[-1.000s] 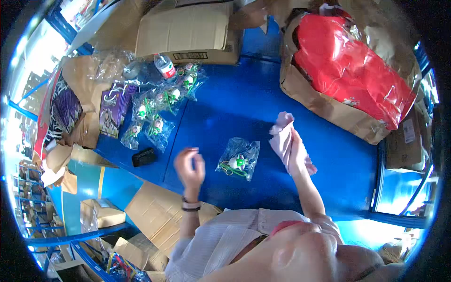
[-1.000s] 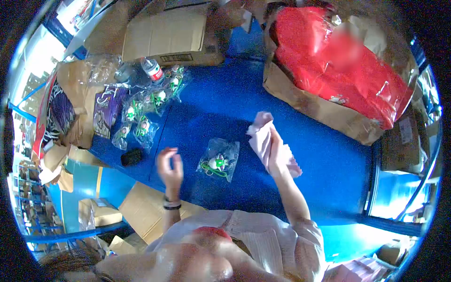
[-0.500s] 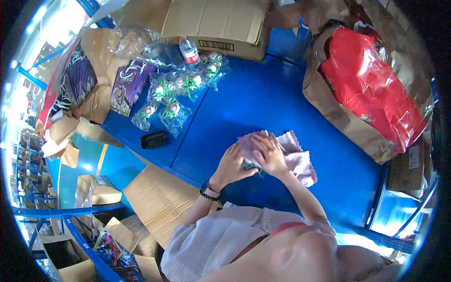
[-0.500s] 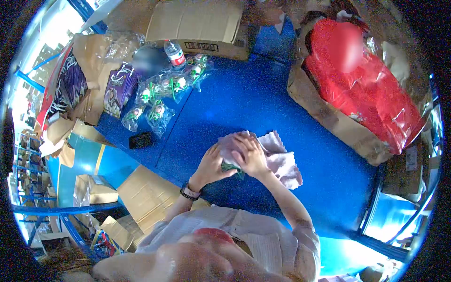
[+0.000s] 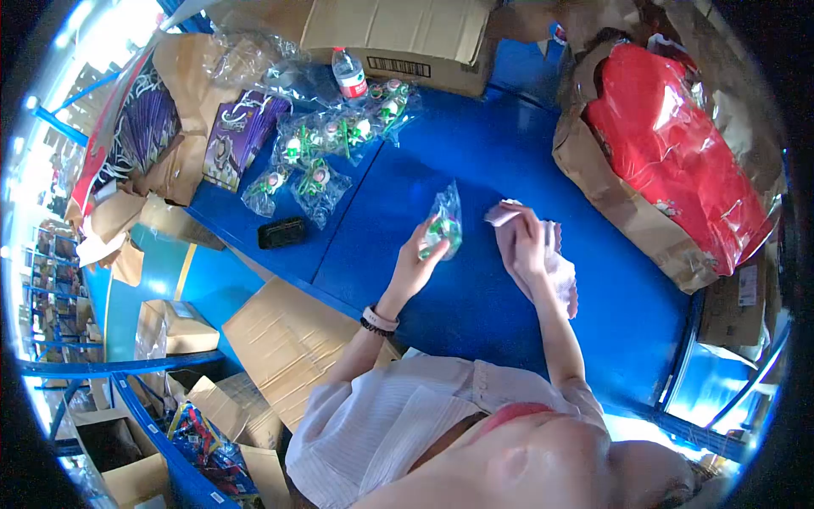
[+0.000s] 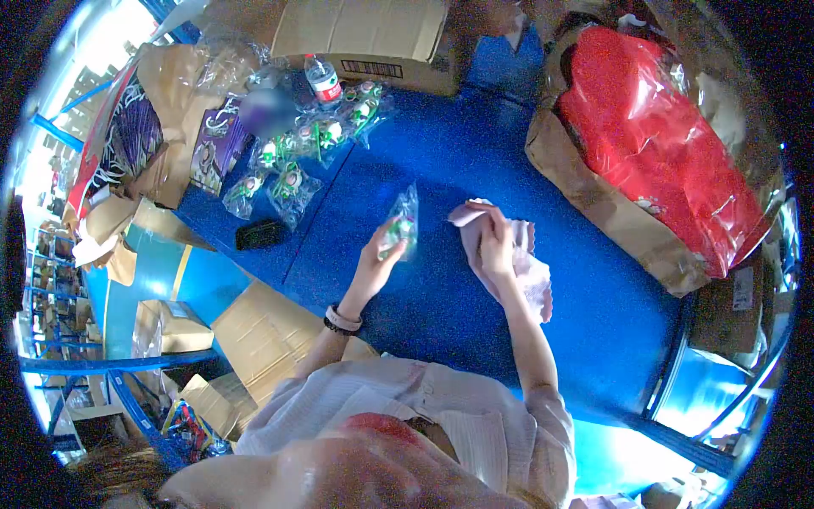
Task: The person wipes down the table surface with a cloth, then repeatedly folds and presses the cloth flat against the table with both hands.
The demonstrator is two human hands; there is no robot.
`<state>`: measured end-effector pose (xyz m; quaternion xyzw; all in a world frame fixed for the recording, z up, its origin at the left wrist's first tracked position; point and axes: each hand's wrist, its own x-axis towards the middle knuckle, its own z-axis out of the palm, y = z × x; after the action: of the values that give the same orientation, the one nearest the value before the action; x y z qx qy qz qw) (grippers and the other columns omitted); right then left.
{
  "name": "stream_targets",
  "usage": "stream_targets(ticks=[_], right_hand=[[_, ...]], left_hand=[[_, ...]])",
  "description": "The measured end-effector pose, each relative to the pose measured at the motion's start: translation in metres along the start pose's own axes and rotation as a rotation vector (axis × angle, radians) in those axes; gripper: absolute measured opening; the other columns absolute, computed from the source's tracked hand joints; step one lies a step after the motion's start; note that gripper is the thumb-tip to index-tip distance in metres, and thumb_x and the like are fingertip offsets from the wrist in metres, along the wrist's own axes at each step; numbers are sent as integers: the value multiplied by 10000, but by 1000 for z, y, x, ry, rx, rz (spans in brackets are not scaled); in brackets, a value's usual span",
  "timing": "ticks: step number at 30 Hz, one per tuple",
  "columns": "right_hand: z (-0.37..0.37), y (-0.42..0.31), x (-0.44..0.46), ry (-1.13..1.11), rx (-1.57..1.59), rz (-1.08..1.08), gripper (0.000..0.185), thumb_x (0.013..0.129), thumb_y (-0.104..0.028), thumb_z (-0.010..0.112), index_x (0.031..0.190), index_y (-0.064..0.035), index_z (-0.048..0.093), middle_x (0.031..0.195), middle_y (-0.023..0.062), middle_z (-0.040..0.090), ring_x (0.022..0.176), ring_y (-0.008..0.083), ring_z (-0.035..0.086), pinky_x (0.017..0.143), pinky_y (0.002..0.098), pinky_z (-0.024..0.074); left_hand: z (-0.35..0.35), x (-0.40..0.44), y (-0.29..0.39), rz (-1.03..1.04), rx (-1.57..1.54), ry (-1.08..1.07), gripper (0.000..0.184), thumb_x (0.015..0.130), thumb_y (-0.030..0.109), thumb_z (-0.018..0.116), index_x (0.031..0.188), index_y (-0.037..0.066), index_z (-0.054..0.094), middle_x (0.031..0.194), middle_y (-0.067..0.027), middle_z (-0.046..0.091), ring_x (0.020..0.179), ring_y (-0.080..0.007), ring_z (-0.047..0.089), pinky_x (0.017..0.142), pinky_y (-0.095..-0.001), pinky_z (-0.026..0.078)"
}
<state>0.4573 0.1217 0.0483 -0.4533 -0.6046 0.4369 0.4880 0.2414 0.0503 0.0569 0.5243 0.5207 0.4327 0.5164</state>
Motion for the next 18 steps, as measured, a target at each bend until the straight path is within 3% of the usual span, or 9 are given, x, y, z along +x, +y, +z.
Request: stream_targets(ticks=[2, 3, 5, 7, 9, 13, 18], right_hand=[[1, -11, -5, 143, 447, 120, 220, 936, -46, 418, 1111, -45, 551, 1211, 132, 555, 1113, 252, 530, 990, 338, 391], [3, -10, -7, 191, 601, 120, 221, 944, -34, 404, 1109, -46, 550, 1213, 133, 555, 1113, 245, 529, 986, 335, 395], [8, -8, -18, 193, 616, 18, 227, 952, -28, 388, 1111, -47, 548, 1220, 132, 554, 1116, 235, 526, 983, 333, 398], [14, -46, -37, 53, 380, -29, 227, 937, -31, 412, 1127, -35, 536, 1244, 137, 542, 1131, 257, 523, 1001, 358, 389], [15, -49, -41, -167, -77, -422, 319, 912, -73, 475, 1225, -18, 498, 1300, 153, 506, 1208, 293, 473, 1042, 393, 347], [19, -36, -36, -224, -187, -562, 472, 906, -230, 491, 1323, -17, 436, 1356, 165, 459, 1293, 319, 389, 1089, 431, 272], [22, -41, -34, -244, -600, -659, 577, 903, -352, 426, 1379, -28, 379, 1397, 162, 416, 1336, 319, 330, 1113, 437, 214]], left_hand=[[5, 10, -2, 48, -360, 57, 616, 913, 350, 551, 1393, 43, 318, 1347, -150, 446, 1182, -221, 500, 970, -326, 417], [10, 14, 0, 51, -359, 54, 616, 913, 350, 551, 1393, 43, 318, 1347, -150, 446, 1182, -221, 500, 970, -326, 417], [25, 20, 1, 90, -518, -16, 583, 941, 317, 500, 1415, 59, 279, 1378, -128, 415, 1188, -220, 495, 979, -327, 411], [42, 21, 1, 118, -680, -85, 554, 969, 283, 449, 1438, 75, 239, 1410, -107, 385, 1194, -219, 490, 988, -329, 405], [65, 19, -2, 151, -650, -68, 549, 974, 272, 433, 1444, 84, 222, 1421, -105, 368, 1203, -219, 483, 993, -331, 402], [91, 20, -9, 290, -546, -20, 537, 989, 239, 384, 1464, 111, 170, 1455, -102, 319, 1231, -219, 459, 1006, -338, 396], [86, 19, -23, 227, -878, -68, 541, 987, 226, 388, 1468, 122, 164, 1482, -108, 271, 1263, -213, 422, 1010, -335, 389]])
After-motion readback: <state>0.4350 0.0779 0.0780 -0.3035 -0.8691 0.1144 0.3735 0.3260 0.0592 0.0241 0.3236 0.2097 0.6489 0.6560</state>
